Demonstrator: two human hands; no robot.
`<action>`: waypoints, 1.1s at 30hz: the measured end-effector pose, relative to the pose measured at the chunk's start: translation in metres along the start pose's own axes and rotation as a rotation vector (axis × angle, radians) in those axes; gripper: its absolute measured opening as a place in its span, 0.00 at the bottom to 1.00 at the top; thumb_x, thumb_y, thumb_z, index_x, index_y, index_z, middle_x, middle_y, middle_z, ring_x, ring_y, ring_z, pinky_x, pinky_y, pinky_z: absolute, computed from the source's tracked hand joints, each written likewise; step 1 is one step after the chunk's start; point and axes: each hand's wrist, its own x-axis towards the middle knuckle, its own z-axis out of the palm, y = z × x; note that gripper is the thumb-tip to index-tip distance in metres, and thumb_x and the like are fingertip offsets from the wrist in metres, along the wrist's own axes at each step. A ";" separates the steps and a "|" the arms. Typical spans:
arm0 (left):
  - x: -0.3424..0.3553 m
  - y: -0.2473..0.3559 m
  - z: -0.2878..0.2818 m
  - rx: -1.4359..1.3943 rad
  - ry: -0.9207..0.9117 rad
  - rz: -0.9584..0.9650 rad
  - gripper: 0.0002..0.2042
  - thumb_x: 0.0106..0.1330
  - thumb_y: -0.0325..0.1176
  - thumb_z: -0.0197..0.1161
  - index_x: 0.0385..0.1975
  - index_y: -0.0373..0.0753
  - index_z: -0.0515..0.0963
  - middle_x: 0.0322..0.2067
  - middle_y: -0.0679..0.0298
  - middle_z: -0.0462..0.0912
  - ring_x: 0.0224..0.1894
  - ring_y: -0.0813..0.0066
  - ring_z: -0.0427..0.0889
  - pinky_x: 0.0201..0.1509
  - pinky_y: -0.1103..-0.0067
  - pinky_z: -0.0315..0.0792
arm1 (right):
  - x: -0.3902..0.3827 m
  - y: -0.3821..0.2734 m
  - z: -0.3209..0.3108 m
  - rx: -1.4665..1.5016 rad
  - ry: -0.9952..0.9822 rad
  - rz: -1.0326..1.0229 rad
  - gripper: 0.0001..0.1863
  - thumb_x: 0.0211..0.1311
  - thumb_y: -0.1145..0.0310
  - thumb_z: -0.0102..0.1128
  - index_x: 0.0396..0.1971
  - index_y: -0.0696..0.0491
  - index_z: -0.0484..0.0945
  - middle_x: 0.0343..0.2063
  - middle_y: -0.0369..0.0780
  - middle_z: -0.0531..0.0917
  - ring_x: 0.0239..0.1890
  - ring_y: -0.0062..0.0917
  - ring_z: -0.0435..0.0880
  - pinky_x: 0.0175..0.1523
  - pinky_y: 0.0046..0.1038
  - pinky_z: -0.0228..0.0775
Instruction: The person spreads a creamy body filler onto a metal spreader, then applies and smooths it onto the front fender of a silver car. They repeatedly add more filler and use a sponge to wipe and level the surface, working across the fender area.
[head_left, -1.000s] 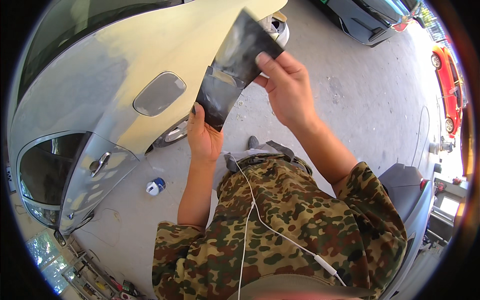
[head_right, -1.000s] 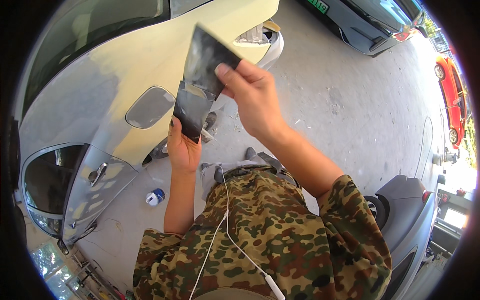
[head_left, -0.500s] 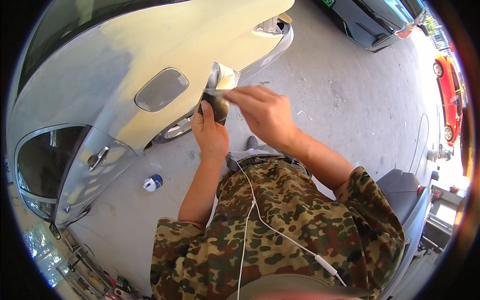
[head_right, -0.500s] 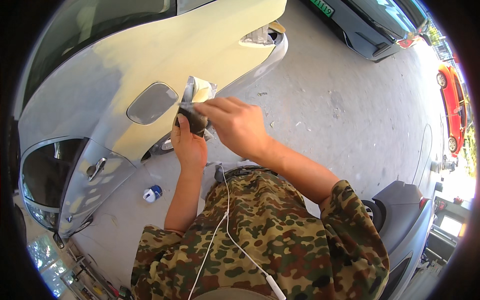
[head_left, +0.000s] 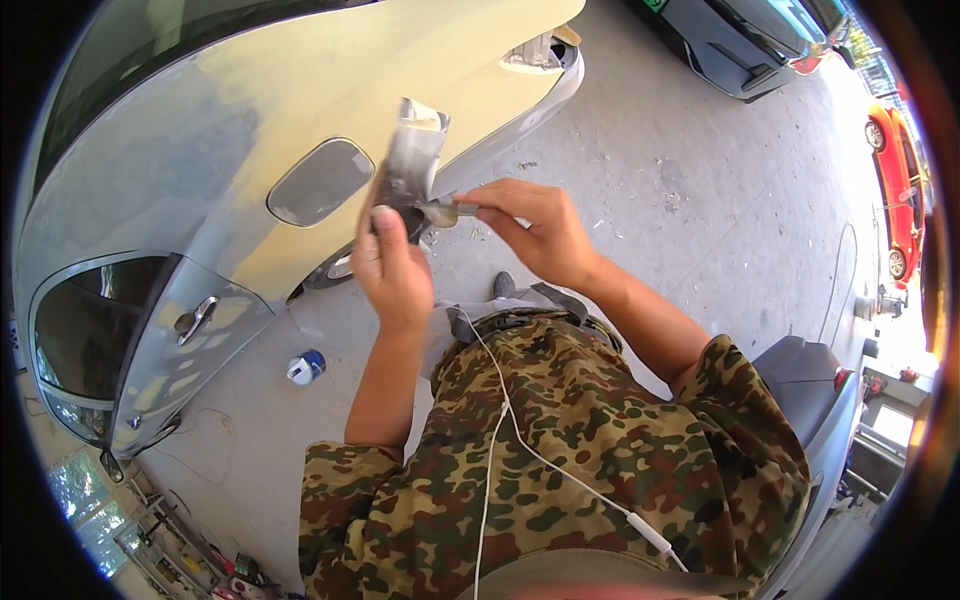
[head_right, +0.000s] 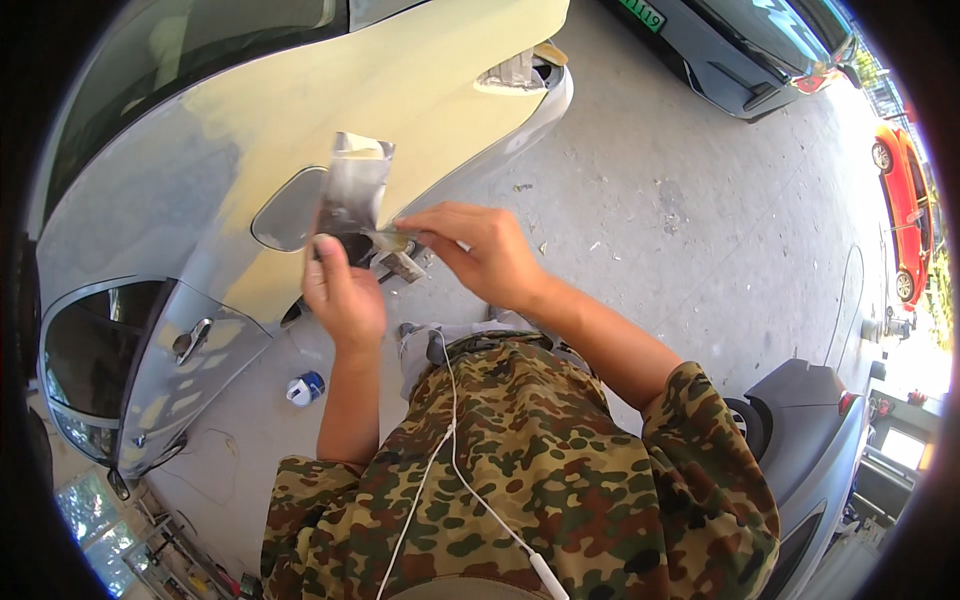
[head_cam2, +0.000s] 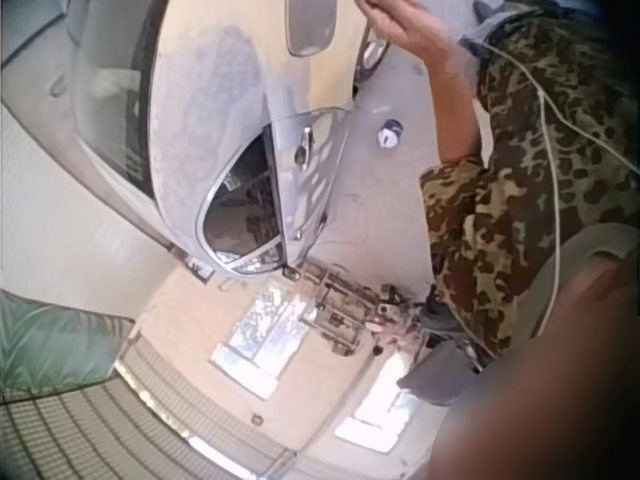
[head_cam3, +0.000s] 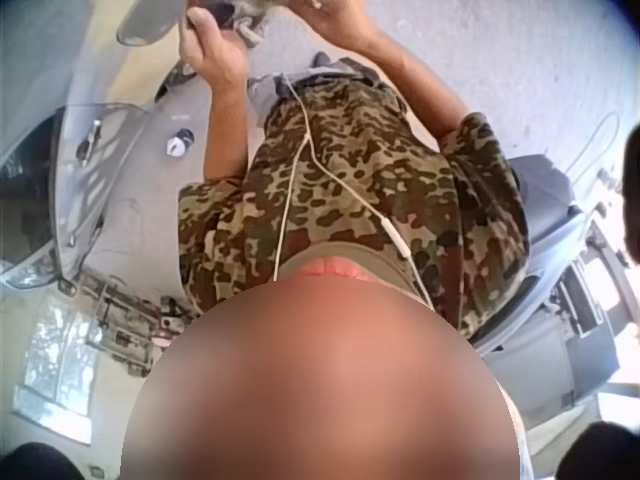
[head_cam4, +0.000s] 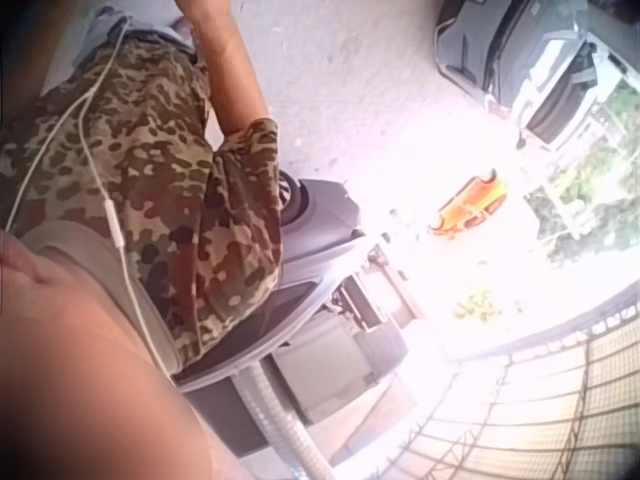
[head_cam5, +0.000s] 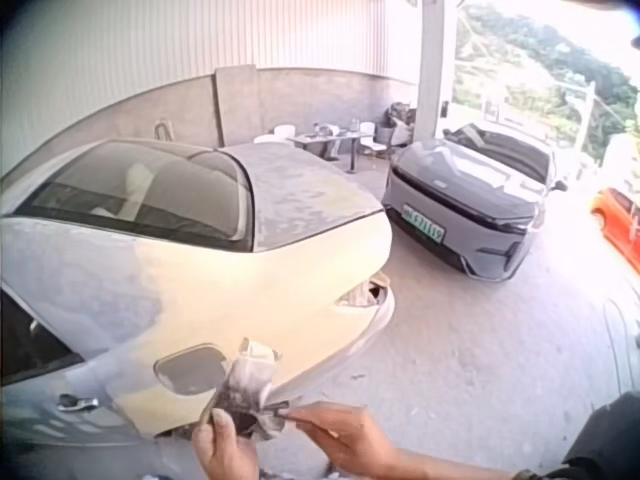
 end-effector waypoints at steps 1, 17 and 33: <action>0.003 0.001 -0.005 -0.097 -0.044 0.077 0.23 0.87 0.38 0.50 0.68 0.24 0.71 0.60 0.55 0.82 0.59 0.72 0.81 0.67 0.73 0.73 | 0.002 0.001 -0.004 0.042 -0.016 0.078 0.17 0.69 0.81 0.64 0.55 0.55 0.88 0.45 0.44 0.91 0.42 0.28 0.91 0.48 0.30 0.82; -0.009 -0.030 -0.029 -0.601 -0.031 -0.353 0.17 0.85 0.38 0.54 0.66 0.37 0.74 0.63 0.63 0.82 0.64 0.71 0.81 0.73 0.68 0.73 | 0.023 -0.016 -0.033 -0.287 -0.008 0.074 0.16 0.65 0.80 0.66 0.52 0.56 0.88 0.38 0.45 0.89 0.37 0.37 0.88 0.43 0.32 0.81; -0.018 -0.031 -0.006 -0.436 0.330 -0.358 0.21 0.85 0.38 0.55 0.65 0.25 0.74 0.60 0.58 0.82 0.60 0.75 0.80 0.67 0.77 0.74 | 0.026 -0.020 0.003 -0.233 0.158 -0.130 0.20 0.61 0.84 0.65 0.53 0.54 0.88 0.45 0.42 0.90 0.38 0.37 0.91 0.40 0.32 0.83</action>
